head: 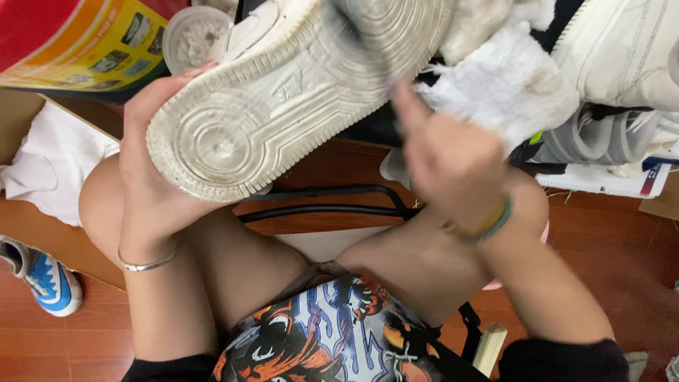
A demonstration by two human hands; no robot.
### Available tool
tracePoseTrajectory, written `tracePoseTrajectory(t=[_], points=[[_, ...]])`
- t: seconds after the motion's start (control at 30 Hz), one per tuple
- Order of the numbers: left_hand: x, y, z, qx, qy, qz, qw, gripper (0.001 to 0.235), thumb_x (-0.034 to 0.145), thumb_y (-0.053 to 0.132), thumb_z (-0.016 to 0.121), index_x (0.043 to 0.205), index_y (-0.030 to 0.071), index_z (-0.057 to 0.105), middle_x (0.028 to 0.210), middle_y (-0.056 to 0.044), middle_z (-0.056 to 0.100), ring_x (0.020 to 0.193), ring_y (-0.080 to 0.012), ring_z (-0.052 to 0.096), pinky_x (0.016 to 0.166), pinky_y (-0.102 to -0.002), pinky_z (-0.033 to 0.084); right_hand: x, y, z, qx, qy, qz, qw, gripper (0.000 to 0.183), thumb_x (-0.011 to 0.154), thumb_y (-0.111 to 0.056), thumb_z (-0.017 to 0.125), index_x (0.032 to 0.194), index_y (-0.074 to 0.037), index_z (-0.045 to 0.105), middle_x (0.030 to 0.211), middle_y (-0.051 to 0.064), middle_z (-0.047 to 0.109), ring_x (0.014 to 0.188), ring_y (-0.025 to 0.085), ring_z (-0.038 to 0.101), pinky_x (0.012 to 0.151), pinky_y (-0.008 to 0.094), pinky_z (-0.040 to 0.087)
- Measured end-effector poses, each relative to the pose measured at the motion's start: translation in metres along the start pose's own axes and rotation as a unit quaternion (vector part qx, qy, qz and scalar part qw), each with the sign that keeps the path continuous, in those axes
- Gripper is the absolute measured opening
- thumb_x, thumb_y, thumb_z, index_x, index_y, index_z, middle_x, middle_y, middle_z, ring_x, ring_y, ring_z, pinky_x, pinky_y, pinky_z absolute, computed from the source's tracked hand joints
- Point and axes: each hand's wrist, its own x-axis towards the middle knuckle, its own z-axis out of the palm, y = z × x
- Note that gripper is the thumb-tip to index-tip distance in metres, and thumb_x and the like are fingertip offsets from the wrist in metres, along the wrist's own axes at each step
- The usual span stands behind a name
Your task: The person scrubs the sole of a white sneaker with a purple toothbrush and wipes it with a white cloth. They repeatedly scrub the sole's grooves and wipe away residue, handling the shoe and cloth throughout the process.
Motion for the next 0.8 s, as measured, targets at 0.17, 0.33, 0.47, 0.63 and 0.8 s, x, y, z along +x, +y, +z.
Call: tracePoseTrajectory(t=[0.17, 0.33, 0.47, 0.63, 0.8], points=[[0.002, 0.0, 0.0, 0.014, 0.003, -0.009, 1.0, 0.097, 0.074, 0.011, 0.102, 0.145, 0.003, 0.037, 0.148, -0.014, 0.053, 0.136, -0.0201, 0.056, 0.12, -0.034, 0.048, 0.006, 0.003, 0.002, -0.001, -0.003, -0.04, 0.999, 0.046, 0.096, 0.002, 0.068, 0.142, -0.004, 0.067, 0.069, 0.014, 0.051, 0.059, 0.031, 0.053, 0.064, 0.044, 0.047], [0.0, 0.002, -0.001, 0.019, 0.001, -0.024, 1.0, 0.097, 0.074, 0.012, 0.102, 0.144, 0.002, 0.037, 0.148, -0.015, 0.054, 0.134, -0.0188, 0.057, 0.119, -0.033, 0.048, 0.011, 0.015, -0.001, 0.045, 0.008, 0.013, 0.999, 0.041, 0.101, 0.004, 0.058, 0.141, -0.005, 0.063, 0.078, 0.011, 0.06, 0.063, 0.025, 0.057, 0.064, 0.04, 0.048], [-0.001, 0.001, -0.001, 0.032, -0.001, -0.012, 0.999, 0.096, 0.076, 0.012, 0.103, 0.145, 0.002, 0.036, 0.148, -0.014, 0.053, 0.137, -0.019, 0.056, 0.117, -0.032, 0.047, 0.015, 0.022, -0.001, 0.042, -0.007, 0.043, 0.998, 0.038, 0.109, 0.002, 0.062, 0.145, -0.01, 0.065, 0.075, 0.012, 0.058, 0.059, 0.023, 0.055, 0.06, 0.038, 0.046], [0.002, 0.0, 0.001, 0.03, 0.008, -0.008, 0.999, 0.096, 0.075, 0.012, 0.102, 0.145, 0.002, 0.037, 0.148, -0.013, 0.054, 0.135, -0.0194, 0.056, 0.119, -0.033, 0.048, 0.009, 0.008, 0.001, 0.028, -0.024, -0.009, 0.999, 0.047, 0.103, 0.002, 0.063, 0.149, -0.008, 0.063, 0.073, 0.009, 0.059, 0.056, 0.022, 0.053, 0.057, 0.038, 0.046], [-0.001, 0.0, 0.002, -0.011, 0.006, -0.028, 1.0, 0.094, 0.079, 0.012, 0.102, 0.146, 0.003, 0.036, 0.151, -0.013, 0.053, 0.136, -0.0189, 0.055, 0.12, -0.033, 0.048, 0.001, -0.011, 0.002, 0.042, -0.01, -0.024, 0.999, 0.046, 0.102, 0.002, 0.06, 0.147, -0.009, 0.06, 0.076, 0.007, 0.059, 0.059, 0.02, 0.054, 0.058, 0.036, 0.045]])
